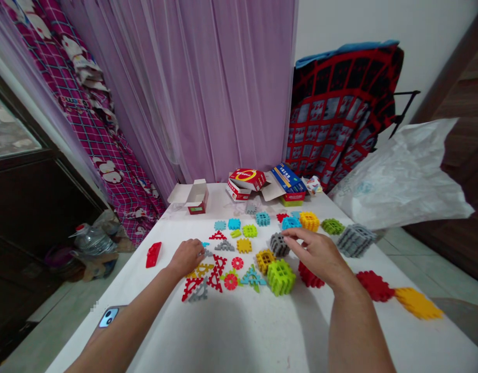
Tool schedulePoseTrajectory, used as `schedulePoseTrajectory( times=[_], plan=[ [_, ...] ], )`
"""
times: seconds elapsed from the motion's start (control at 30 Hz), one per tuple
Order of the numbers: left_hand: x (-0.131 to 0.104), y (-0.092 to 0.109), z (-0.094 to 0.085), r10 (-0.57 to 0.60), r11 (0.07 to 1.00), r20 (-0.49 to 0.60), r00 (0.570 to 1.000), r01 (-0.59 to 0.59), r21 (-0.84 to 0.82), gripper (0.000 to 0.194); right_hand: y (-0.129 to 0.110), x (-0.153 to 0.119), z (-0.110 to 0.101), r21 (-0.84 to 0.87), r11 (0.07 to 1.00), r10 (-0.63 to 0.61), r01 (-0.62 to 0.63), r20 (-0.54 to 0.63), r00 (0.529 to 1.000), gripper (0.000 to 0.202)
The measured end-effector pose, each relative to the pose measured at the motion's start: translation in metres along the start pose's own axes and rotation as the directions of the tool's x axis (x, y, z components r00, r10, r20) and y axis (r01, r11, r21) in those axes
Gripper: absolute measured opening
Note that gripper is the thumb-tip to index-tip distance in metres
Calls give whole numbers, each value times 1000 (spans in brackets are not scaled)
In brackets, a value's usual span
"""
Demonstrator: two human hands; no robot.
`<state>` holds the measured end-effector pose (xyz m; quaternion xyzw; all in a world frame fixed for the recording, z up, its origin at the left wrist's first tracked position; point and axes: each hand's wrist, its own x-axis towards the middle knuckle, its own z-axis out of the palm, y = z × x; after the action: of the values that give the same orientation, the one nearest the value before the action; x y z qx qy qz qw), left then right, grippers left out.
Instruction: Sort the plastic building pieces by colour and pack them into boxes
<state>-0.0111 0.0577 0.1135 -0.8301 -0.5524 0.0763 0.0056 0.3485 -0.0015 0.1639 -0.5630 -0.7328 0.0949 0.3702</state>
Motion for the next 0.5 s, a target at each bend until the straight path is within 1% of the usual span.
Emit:
schedulePoseTrajectory(
  times=[0.07,0.2,0.33,0.5],
  plan=[
    [-4,0,-3,27,999,-48,998,-28,-24,15,1,0,0,6,1000,0,0,-4,1000,27],
    [-3,6,-10,68,995,-140,988,-77,-60,19,1,0,2,11,1000,11,-11,6,1000,25],
    [14,16,-12,93,992,-182,979,-107,-68,17,-1,1,2,5,1000,12,-12,13,1000,25],
    [39,28,-8,120,990,-171,978,-131,-53,18,2,0,0,15,1000,10,-10,5,1000,25]
  ],
)
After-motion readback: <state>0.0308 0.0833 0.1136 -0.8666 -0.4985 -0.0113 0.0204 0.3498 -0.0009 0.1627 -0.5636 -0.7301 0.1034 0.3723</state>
